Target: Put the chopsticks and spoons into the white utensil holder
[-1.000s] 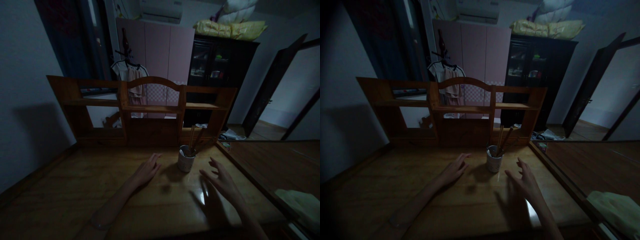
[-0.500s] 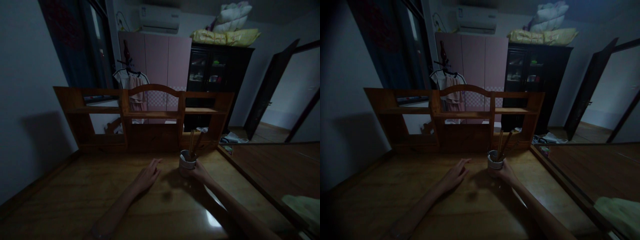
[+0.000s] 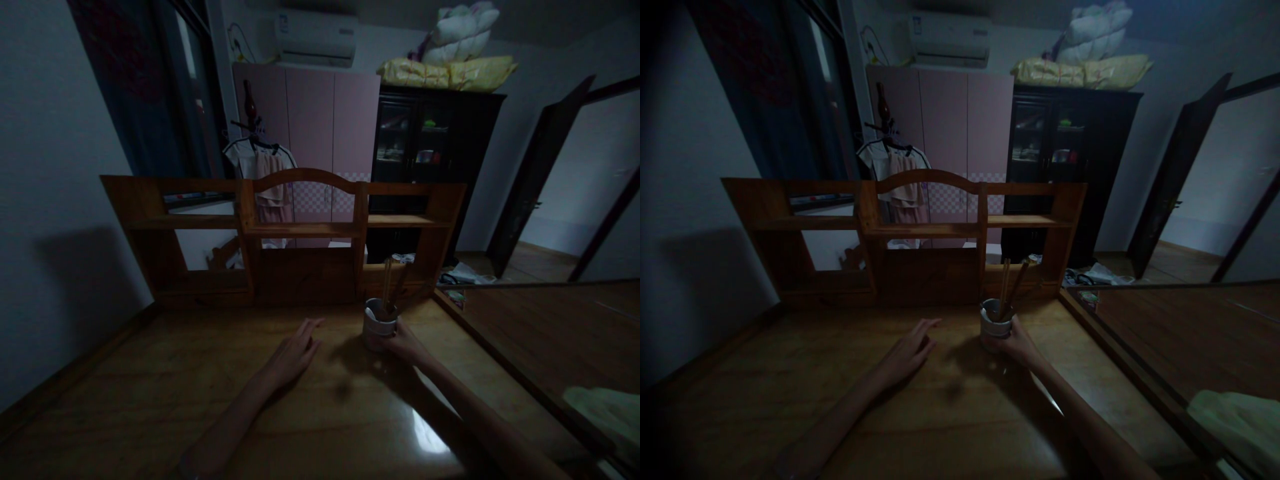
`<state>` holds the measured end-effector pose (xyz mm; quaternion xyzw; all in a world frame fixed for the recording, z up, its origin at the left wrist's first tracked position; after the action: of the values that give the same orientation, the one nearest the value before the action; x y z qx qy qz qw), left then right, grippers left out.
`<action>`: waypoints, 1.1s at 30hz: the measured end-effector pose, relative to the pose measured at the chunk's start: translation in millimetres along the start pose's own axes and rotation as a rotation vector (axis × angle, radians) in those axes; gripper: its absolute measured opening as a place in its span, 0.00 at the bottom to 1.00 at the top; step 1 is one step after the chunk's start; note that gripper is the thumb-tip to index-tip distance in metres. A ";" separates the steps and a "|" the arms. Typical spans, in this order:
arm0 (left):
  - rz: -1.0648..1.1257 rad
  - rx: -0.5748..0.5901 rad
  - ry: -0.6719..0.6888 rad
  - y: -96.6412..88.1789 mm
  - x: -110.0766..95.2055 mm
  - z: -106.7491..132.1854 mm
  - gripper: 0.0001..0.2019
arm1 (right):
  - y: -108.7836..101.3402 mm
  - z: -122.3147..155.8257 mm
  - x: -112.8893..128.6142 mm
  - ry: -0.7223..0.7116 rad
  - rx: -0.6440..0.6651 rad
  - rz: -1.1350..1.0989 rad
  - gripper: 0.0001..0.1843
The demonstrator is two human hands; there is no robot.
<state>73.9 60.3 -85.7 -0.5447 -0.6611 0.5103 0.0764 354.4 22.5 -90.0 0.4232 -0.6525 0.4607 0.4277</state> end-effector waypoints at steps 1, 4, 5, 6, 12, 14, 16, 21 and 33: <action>0.001 0.000 -0.002 0.1 0.2 0.0 0.22 | 1.0 -1.0 -2.6 0.005 0.015 -0.006 0.36; 0.008 0.001 -0.005 0.1 1.1 0.1 0.22 | 1.6 -1.5 -7.9 0.058 0.052 -0.044 0.38; 0.011 -0.001 -0.003 0.1 1.4 0.0 0.22 | 0.7 -0.3 -8.1 0.066 0.073 -0.064 0.39; 0.013 -0.001 0.000 0.1 1.8 -0.1 0.22 | -1.0 1.9 -7.5 0.063 0.102 -0.075 0.39; -0.030 -0.005 0.003 1.5 4.4 -2.3 0.14 | -55.4 34.0 5.8 0.031 -0.154 0.190 0.35; -0.073 -0.001 0.008 2.3 4.9 -3.0 0.13 | -70.0 49.1 24.4 -0.029 -0.253 0.367 0.21; -0.112 0.013 0.023 4.0 5.6 -3.1 0.17 | -73.3 62.8 50.7 -0.114 -0.385 0.577 0.22; -0.176 0.033 0.014 9.9 12.9 -0.7 0.26 | -3.8 78.2 115.7 -0.619 -0.276 0.761 0.26; -0.235 0.027 -0.144 8.6 28.7 4.3 0.22 | 143.3 57.5 30.0 -0.893 0.172 0.864 0.26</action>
<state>65.3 79.7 -107.3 -0.4244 -0.7172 0.5445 0.0953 200.8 -6.4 -107.9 0.3058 -0.8409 0.4218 -0.1466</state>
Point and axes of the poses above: each hand's wrist, its own z-axis away from the middle knuckle, its own y-axis out of the palm, x = y × z, the point moved 5 cm from there along -z, towards the middle knuckle, and after that the axes turned 9 degrees about y, right-handed, at the moved point
